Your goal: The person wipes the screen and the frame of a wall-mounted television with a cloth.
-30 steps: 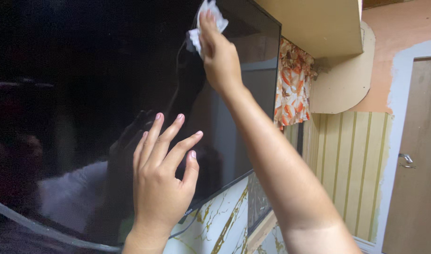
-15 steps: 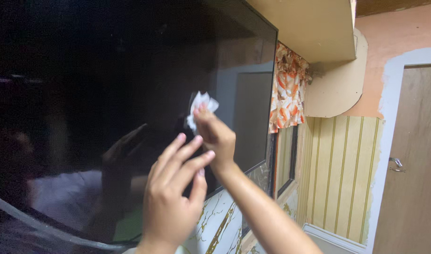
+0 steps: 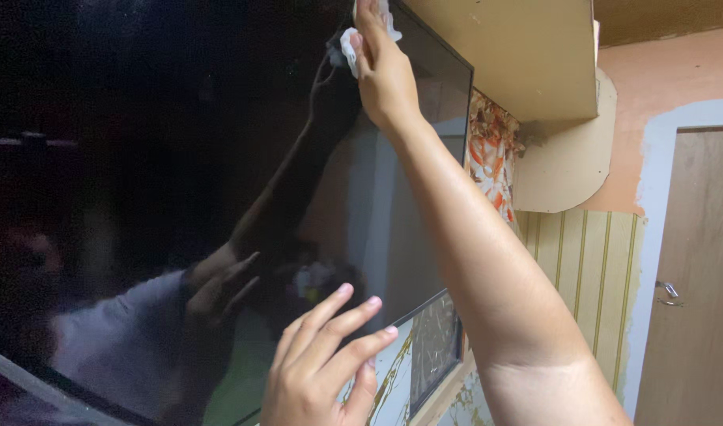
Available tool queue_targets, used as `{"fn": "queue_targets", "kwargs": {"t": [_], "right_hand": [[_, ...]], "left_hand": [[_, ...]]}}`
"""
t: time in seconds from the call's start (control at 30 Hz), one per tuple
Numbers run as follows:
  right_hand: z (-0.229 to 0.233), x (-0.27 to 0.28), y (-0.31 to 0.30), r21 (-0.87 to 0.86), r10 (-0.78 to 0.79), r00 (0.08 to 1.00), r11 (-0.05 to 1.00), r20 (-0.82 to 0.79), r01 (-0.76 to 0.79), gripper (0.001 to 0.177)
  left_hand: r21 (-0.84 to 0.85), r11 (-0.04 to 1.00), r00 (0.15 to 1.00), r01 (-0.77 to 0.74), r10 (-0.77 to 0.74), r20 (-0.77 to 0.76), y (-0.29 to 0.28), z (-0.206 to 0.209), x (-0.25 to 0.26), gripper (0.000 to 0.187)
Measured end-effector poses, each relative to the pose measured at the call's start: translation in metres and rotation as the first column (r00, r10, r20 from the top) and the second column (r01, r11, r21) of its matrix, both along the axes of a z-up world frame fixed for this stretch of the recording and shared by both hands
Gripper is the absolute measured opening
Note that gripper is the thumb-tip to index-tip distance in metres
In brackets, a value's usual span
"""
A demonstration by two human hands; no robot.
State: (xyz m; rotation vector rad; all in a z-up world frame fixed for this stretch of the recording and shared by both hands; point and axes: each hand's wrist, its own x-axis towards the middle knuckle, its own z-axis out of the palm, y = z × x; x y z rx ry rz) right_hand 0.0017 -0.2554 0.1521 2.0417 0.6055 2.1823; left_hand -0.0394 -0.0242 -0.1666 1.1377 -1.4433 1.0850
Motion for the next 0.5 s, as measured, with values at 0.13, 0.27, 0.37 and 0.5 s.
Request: {"fn": "queue_targets", "kwargs": {"t": [0.13,0.27,0.37,0.5], "right_hand": [[-0.029,-0.005,0.020,0.156,0.007,0.999,0.988,0.031,-0.012,0.033],[-0.101,-0.014,0.039,0.149,0.096,0.994,0.984,0.043,-0.101,0.028],[-0.146,-0.024,0.051,0.066,0.037,0.998,0.997,0.059,-0.041,0.032],[-0.153,-0.025,0.052,0.118,0.045,0.999,0.992,0.005,-0.045,0.031]], "left_hand": [[0.007,0.999,0.999,0.042,-0.042,-0.004,-0.001,-0.001,0.000,0.030],[0.011,0.999,0.998,0.053,-0.053,-0.028,-0.003,-0.001,0.000,0.029],[-0.005,0.998,0.998,0.059,-0.059,-0.029,-0.003,-0.001,0.001,0.029],[0.034,0.999,0.999,0.041,-0.040,-0.031,-0.002,-0.001,0.002,0.028]]}}
